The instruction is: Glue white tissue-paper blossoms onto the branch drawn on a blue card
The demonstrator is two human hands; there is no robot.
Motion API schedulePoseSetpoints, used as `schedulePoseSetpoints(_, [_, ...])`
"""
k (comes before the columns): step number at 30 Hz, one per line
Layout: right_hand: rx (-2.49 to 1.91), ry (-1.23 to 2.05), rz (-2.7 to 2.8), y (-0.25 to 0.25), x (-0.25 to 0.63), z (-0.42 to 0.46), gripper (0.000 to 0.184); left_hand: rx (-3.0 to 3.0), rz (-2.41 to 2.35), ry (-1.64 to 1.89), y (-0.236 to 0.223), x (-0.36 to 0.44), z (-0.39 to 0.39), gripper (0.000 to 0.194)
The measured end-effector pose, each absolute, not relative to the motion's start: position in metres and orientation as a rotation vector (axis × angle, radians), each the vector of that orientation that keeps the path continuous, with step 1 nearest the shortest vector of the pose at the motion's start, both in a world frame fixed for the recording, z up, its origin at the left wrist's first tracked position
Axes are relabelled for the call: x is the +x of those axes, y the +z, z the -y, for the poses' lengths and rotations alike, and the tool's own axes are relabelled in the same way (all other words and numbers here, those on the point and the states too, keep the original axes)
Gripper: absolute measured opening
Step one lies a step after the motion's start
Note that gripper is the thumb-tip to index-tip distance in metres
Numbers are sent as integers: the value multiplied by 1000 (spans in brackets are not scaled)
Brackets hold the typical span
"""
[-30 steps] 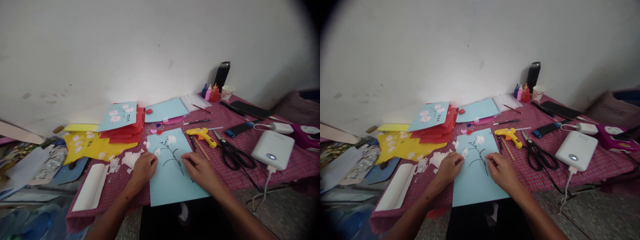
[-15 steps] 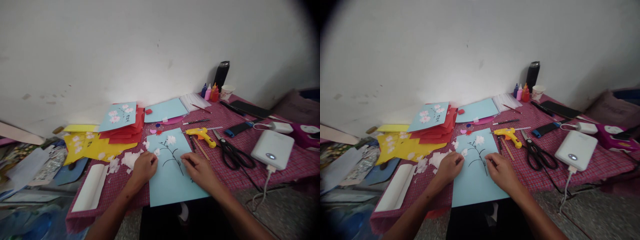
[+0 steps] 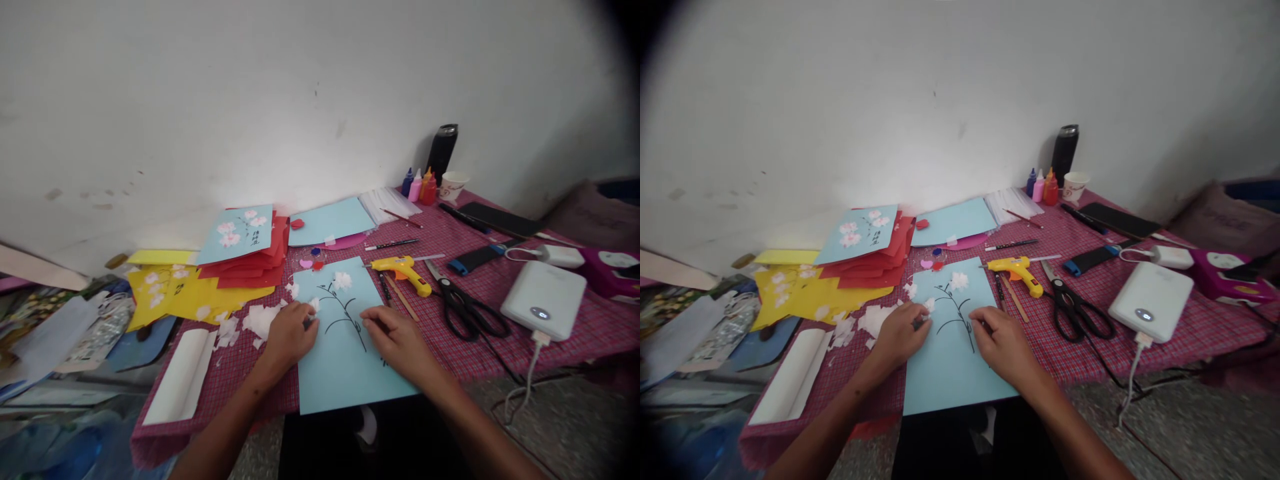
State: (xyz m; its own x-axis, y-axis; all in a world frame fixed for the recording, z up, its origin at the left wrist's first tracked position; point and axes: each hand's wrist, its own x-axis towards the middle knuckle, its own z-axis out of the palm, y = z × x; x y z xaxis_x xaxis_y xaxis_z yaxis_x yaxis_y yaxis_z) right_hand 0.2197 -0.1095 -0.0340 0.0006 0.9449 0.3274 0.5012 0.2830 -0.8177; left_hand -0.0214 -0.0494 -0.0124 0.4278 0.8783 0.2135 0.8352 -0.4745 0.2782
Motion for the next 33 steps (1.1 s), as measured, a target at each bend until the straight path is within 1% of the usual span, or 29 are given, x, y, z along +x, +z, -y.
schedulePoseSetpoints(4, [-1345, 604, 1633, -35, 220, 109, 17, 2581, -1562, 471, -15, -20, 47, 6])
schedulePoseSetpoints(9, [-1344, 606, 1631, -36, 220, 109, 17, 2588, -1586, 468, -15, -17, 47, 13])
schedulePoseSetpoints(17, [-1345, 617, 1624, -36, 220, 109, 16, 2540, -1648, 490, -16, -13, 47, 16])
schedulePoseSetpoints(21, [-1354, 604, 1618, -37, 220, 109, 16, 2512, -1589, 516, -12, -15, 56, 11])
schedulePoseSetpoints(25, [-1338, 603, 1615, -39, 221, 109, 16, 2467, -1607, 580, -3, -39, 72, 30])
schedulePoseSetpoints(27, [-1336, 601, 1616, -40, 221, 108, 16, 2444, -1667, 613, 2, -60, 77, 28])
schedulePoseSetpoints(30, [-1348, 597, 1624, -42, 222, 108, 17, 2382, -1749, 665, 8, -93, 79, 16])
schedulePoseSetpoints(33, [-1377, 599, 1631, -43, 222, 108, 18, 2380, -1723, 620, 11, -109, 81, 13])
